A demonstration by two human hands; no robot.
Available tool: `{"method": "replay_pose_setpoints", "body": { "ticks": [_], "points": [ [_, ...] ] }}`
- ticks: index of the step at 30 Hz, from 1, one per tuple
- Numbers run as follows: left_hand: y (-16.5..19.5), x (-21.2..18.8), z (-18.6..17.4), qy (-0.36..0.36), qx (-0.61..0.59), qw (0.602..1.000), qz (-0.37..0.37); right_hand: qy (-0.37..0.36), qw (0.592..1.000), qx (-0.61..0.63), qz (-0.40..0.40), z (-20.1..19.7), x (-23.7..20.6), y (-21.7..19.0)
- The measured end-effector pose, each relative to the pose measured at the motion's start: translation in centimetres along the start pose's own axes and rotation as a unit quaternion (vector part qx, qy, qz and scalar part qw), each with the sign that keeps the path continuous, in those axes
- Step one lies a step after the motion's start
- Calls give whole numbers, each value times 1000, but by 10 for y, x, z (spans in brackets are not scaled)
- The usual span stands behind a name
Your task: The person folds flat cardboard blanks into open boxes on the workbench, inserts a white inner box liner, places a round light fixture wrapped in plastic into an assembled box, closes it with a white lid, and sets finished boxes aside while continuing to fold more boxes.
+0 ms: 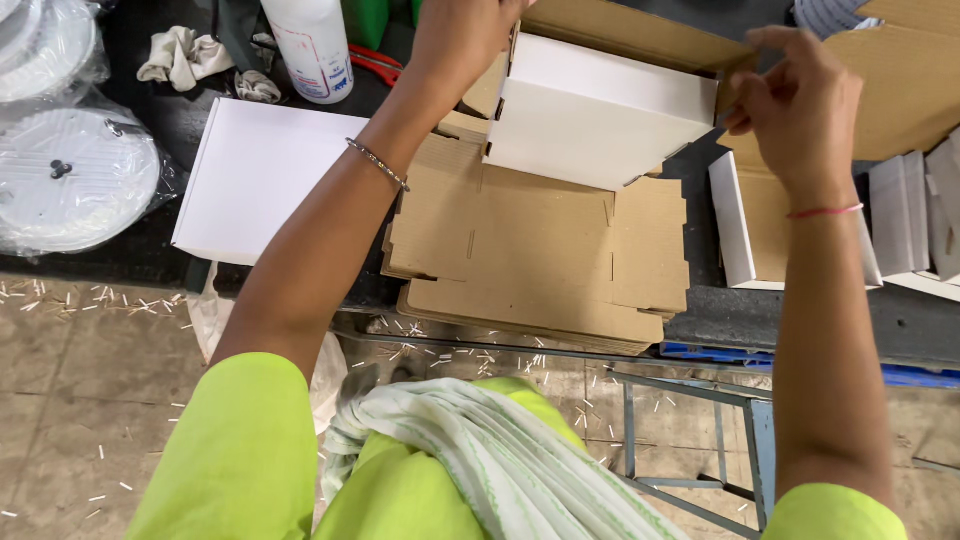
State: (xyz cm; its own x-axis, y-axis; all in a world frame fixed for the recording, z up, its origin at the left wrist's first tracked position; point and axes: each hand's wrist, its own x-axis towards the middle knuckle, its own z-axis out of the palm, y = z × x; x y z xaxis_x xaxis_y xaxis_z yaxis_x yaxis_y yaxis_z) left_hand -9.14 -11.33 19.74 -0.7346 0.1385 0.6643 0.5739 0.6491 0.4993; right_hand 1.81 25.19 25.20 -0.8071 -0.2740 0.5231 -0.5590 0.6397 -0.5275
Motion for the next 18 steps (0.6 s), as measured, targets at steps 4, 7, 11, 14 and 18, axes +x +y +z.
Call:
{"method": "replay_pose_setpoints", "body": {
  "ticks": [4, 7, 11, 14, 18],
  "points": [
    [11, -6, -8, 6, -44, 999, -8, 26, 1000, -4, -13, 6, -5, -2],
    [27, -16, -17, 65, 13, 996, 58, 45, 996, 74, 20, 10, -10, 1],
    [47, -44, -35, 48, -2, 997, 57, 98, 995, 27, 16, 21, -26, 10],
    [49, -64, -45, 92, 61, 973, 203, 139, 985, -93, -43, 38, -38, 13],
    [44, -70, -43, 61, 69, 980, 179, 128, 981, -147, -2, 39, -33, 8]
  ]
}}
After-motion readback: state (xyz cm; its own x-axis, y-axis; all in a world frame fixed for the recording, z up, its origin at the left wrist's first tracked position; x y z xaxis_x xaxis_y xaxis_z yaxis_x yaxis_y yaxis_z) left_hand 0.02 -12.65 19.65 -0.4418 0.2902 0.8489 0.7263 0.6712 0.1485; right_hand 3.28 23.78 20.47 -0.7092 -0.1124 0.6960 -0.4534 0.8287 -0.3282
